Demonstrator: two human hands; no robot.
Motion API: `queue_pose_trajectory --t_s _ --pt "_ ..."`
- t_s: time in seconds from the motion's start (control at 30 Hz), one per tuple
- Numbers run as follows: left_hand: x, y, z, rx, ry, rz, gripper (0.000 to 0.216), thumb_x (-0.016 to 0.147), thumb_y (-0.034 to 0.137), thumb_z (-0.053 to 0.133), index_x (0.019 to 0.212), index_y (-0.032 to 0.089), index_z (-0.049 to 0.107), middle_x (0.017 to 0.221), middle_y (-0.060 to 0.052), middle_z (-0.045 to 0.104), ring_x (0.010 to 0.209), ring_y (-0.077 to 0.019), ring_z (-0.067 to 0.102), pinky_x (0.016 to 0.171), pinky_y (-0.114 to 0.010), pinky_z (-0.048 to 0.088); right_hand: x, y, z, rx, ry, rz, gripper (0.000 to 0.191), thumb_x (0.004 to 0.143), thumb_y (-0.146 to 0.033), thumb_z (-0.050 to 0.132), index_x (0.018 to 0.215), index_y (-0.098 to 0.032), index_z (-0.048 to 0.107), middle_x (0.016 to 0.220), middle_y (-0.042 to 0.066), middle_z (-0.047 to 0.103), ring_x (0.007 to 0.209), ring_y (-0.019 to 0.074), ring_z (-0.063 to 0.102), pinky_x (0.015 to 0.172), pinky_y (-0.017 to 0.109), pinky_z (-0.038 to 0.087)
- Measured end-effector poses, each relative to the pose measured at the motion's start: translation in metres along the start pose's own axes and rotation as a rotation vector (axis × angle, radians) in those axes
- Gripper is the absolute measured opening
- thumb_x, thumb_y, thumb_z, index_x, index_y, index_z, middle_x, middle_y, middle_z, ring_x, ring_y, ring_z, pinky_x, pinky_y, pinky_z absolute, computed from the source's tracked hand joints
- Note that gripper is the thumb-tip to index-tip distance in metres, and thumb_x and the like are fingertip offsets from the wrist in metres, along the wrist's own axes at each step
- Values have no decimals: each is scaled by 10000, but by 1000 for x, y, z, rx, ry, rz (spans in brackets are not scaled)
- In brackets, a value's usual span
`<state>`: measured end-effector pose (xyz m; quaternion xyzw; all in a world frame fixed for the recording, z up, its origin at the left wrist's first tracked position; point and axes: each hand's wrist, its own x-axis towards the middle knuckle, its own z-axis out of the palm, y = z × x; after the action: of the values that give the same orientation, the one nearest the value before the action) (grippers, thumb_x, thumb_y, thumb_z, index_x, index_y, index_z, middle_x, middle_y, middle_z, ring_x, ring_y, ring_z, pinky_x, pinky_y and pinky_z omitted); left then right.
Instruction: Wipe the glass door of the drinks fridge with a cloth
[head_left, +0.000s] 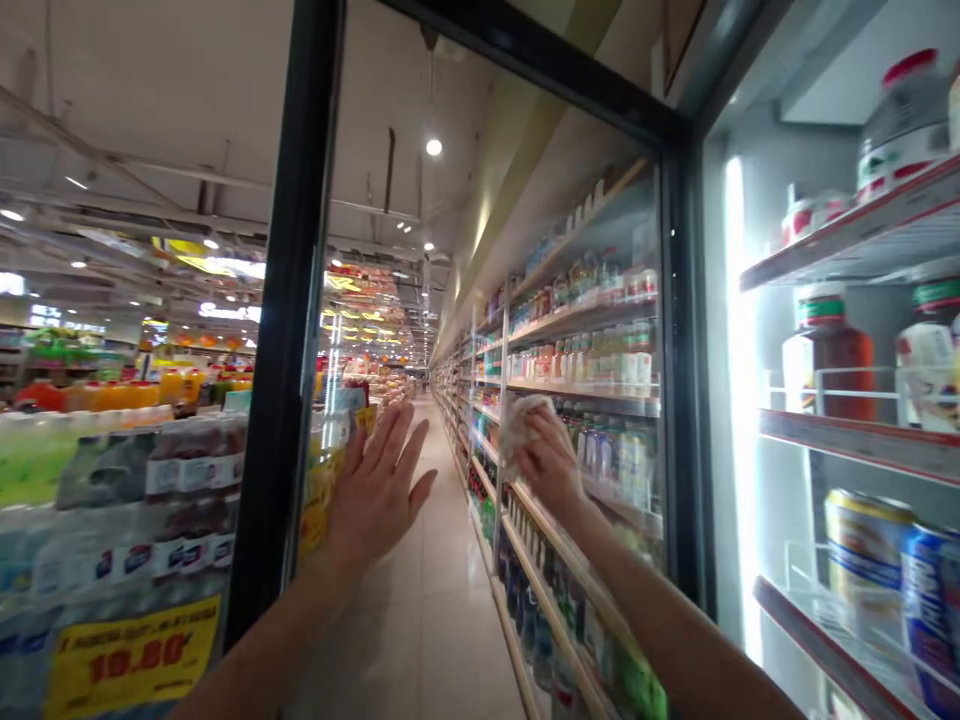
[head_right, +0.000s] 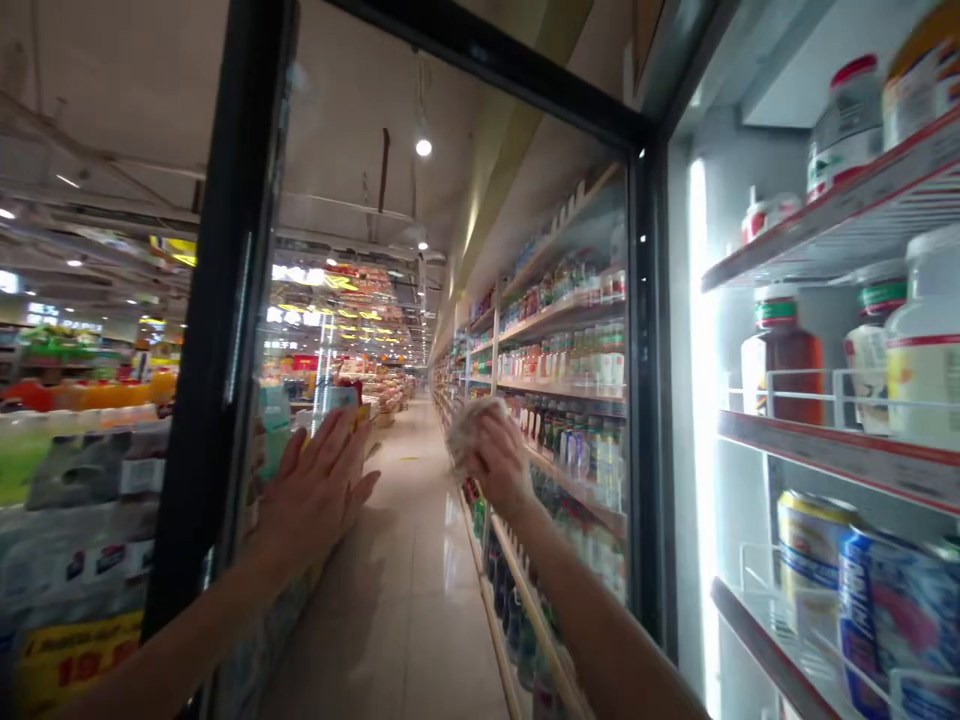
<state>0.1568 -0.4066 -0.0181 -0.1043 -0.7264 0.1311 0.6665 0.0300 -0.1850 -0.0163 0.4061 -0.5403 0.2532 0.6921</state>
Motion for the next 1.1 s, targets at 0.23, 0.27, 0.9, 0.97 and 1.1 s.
queue_pose_trajectory --t_s 0.23,0.27,0.9,0.97,1.1 --pt "0 2 1 4 32 1 550 892 384 421 1392 189 304 1413 -126 385 1342 -238 292 1104 -441 190 28 55 -7 -268 275 273 409 856 -211 338 1248 -159 438 1368 155 370 1304 268 325 1003 563 345" --pt "0 2 1 -1 37 3 550 892 380 422 1395 196 299 1413 -123 386 1341 -236 295 1103 -441 192 28 41 7 -267 219 234 410 861 -219 345 1257 -201 450 1397 111 358 1321 241 307 1024 507 353" --pt "-3 -4 8 -6 50 14 574 878 351 458 1401 190 283 1414 -130 382 1334 -243 308 1099 -447 203 -18 17 -7 -254 -347 -88 451 822 -223 442 1262 -310 491 1397 47 415 1357 247 251 1082 521 215" --pt "-3 5 10 -10 41 -28 564 890 342 430 1405 177 272 1417 -132 373 1345 -249 280 1103 -462 183 -21 43 -25 -345 -194 186 445 848 -220 375 1281 -259 473 1400 93 397 1355 266 249 1049 558 245" --pt "-4 24 15 5 31 -67 556 906 303 386 1419 156 229 1413 -130 374 1357 -246 245 1114 -488 123 -13 54 -26 -410 110 509 486 877 -243 290 1348 -166 378 1429 163 325 1368 289 198 1024 584 273"
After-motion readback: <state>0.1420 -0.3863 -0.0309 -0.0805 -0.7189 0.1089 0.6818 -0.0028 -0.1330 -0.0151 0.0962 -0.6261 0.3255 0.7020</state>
